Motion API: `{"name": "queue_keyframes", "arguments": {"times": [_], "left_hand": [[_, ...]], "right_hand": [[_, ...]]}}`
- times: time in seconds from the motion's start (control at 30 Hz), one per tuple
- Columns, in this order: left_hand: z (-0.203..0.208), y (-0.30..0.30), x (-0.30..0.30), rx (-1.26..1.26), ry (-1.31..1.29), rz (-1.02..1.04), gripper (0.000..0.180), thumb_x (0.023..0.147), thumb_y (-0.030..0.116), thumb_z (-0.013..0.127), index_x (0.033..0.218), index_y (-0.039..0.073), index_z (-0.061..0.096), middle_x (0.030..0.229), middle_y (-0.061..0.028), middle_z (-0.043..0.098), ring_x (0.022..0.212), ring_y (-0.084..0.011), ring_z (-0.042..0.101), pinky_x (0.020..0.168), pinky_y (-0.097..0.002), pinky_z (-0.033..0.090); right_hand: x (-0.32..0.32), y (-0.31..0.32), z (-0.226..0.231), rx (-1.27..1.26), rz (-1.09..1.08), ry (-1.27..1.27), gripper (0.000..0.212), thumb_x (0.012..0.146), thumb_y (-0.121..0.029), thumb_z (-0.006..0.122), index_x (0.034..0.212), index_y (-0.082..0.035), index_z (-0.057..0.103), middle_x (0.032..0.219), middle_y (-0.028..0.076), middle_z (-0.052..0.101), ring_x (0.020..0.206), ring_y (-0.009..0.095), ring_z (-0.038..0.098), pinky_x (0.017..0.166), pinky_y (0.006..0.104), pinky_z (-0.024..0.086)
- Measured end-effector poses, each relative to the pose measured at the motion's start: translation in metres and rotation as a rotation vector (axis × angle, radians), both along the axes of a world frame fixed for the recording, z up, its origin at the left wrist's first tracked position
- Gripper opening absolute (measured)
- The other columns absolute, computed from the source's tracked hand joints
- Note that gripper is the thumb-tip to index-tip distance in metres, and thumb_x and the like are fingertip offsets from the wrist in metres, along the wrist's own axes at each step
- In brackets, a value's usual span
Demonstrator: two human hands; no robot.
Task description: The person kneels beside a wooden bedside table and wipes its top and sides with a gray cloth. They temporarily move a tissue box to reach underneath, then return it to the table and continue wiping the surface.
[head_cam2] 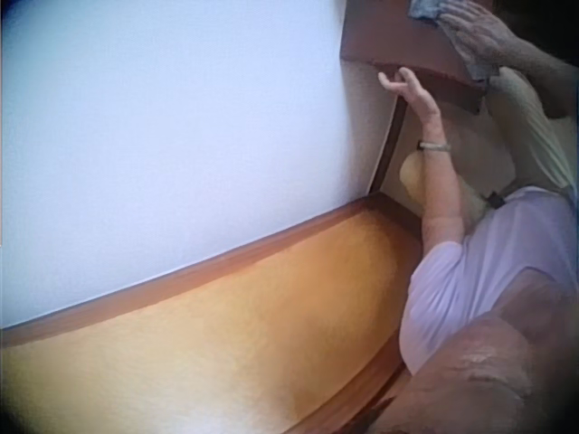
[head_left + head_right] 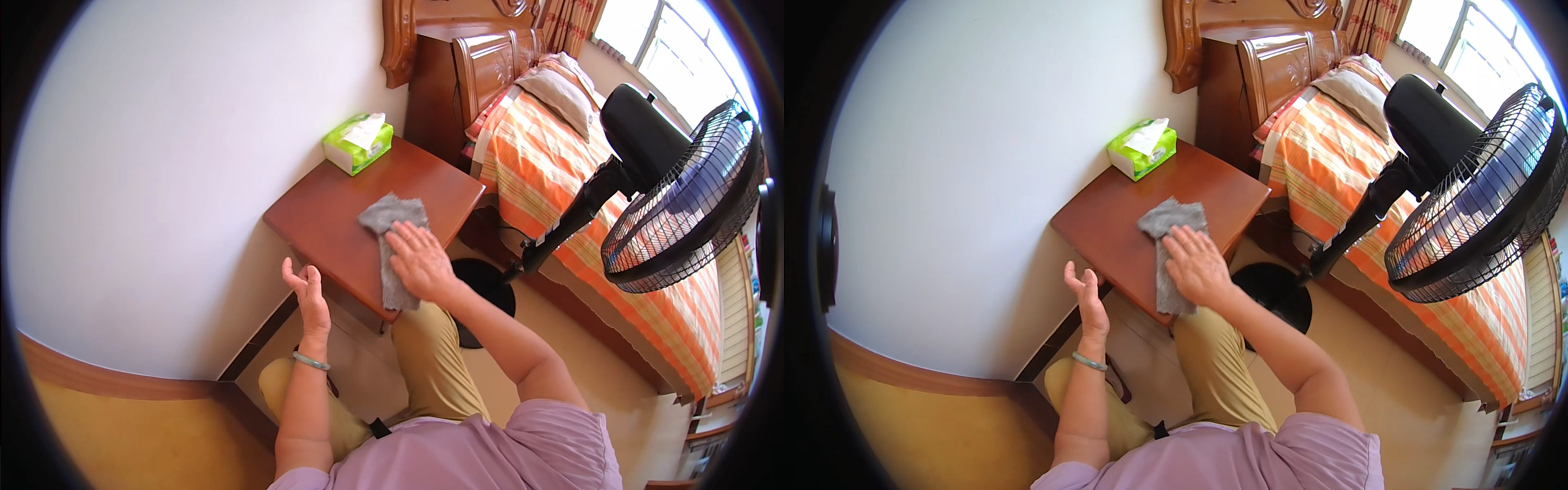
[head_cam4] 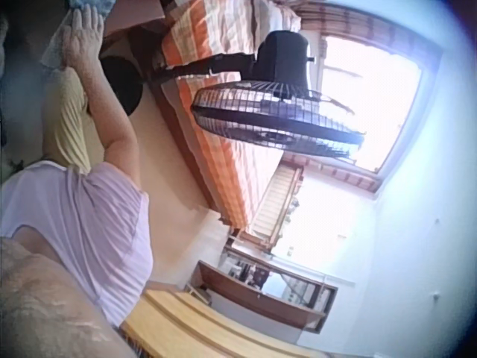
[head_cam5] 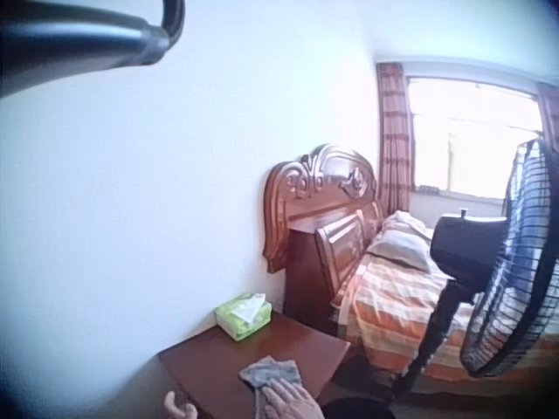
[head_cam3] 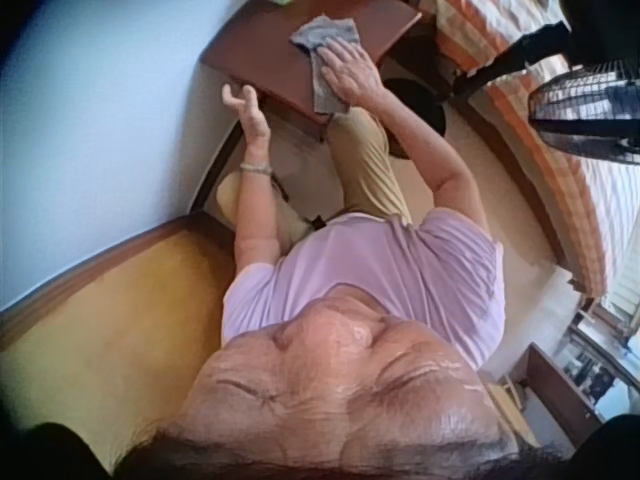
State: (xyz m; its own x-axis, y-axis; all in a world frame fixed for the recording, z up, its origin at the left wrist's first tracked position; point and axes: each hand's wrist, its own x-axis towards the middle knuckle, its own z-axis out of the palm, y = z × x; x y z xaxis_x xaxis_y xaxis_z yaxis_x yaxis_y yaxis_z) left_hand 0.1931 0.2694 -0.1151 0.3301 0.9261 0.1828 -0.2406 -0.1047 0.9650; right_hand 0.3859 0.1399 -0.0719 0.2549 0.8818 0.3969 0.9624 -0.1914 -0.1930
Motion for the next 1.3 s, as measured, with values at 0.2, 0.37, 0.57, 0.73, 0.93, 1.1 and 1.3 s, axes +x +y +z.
{"name": "queue_keyframes", "arguments": {"times": [0.2,0.37,0.57,0.73,0.93,1.1,1.3], "left_hand": [[-0.006,0.000,0.008,0.154,0.189,-0.093,0.083,0.102,0.036,0.053,0.155,0.004,-0.001,0.157,-0.0230,0.005,0.147,-0.0333,0.009,0.120,-0.0466,0.012],[-0.010,-0.005,0.021,0.212,0.296,-0.109,0.087,0.101,0.035,0.054,0.157,0.006,-0.006,0.159,-0.0215,-0.023,0.149,-0.0361,-0.013,0.121,-0.0506,0.004],[-0.009,-0.001,0.018,0.181,0.210,-0.163,0.084,0.102,0.033,0.052,0.157,0.007,-0.006,0.158,-0.0206,-0.027,0.149,-0.0366,-0.014,0.120,-0.0510,0.004],[-0.012,0.000,0.021,0.165,0.246,-0.163,0.085,0.102,0.033,0.052,0.157,0.007,-0.007,0.158,-0.0209,-0.028,0.149,-0.0387,-0.013,0.120,-0.0517,0.006],[-0.009,0.000,0.018,0.245,0.384,-0.038,0.078,0.102,0.037,0.052,0.156,0.004,0.007,0.161,-0.0237,-0.013,0.149,-0.0417,-0.006,0.119,-0.0537,0.007],[0.065,-0.006,0.011,0.441,0.150,-0.081,0.052,0.105,0.030,0.045,0.145,-0.002,0.038,0.154,-0.0192,0.031,0.145,-0.0305,0.025,0.118,-0.0430,0.021],[0.039,0.000,0.068,0.632,0.499,-0.130,0.051,0.099,0.025,0.055,0.137,-0.008,0.046,0.145,-0.0270,0.044,0.138,-0.0387,0.038,0.117,-0.0444,0.027]], "right_hand": [[0.099,0.025,-0.019,0.014,-0.330,-0.033,0.048,0.098,-0.033,0.044,0.139,-0.008,0.050,0.150,0.016,0.044,0.143,0.032,0.035,0.119,0.0489,0.021],[0.174,0.055,-0.021,0.002,-0.584,-0.055,0.051,0.099,-0.037,0.037,0.138,-0.007,0.050,0.148,0.017,0.046,0.140,0.034,0.038,0.116,0.0494,0.025],[0.215,0.082,-0.003,-0.052,-0.598,0.150,0.051,0.099,-0.038,0.034,0.127,-0.002,0.059,0.138,0.017,0.055,0.135,0.036,0.044,0.111,0.0501,0.034],[0.196,0.077,-0.022,-0.047,-0.544,-0.023,0.056,0.100,-0.040,0.036,0.141,-0.003,0.046,0.150,0.021,0.042,0.142,0.036,0.035,0.117,0.0488,0.024],[0.062,0.061,-0.009,-0.049,-0.304,-0.054,0.055,0.098,-0.035,0.043,0.142,-0.003,0.044,0.151,0.022,0.040,0.144,0.036,0.032,0.119,0.0481,0.021],[-0.020,0.051,-0.003,-0.011,-0.062,-0.014,0.052,0.097,-0.031,0.047,0.140,-0.002,0.047,0.151,0.021,0.041,0.143,0.034,0.034,0.120,0.0454,0.021],[-0.011,0.062,0.018,0.593,0.039,0.367,0.025,0.087,-0.002,0.059,0.112,-0.003,0.059,0.115,0.018,0.064,0.106,0.038,0.058,0.094,0.0456,0.045]]}}
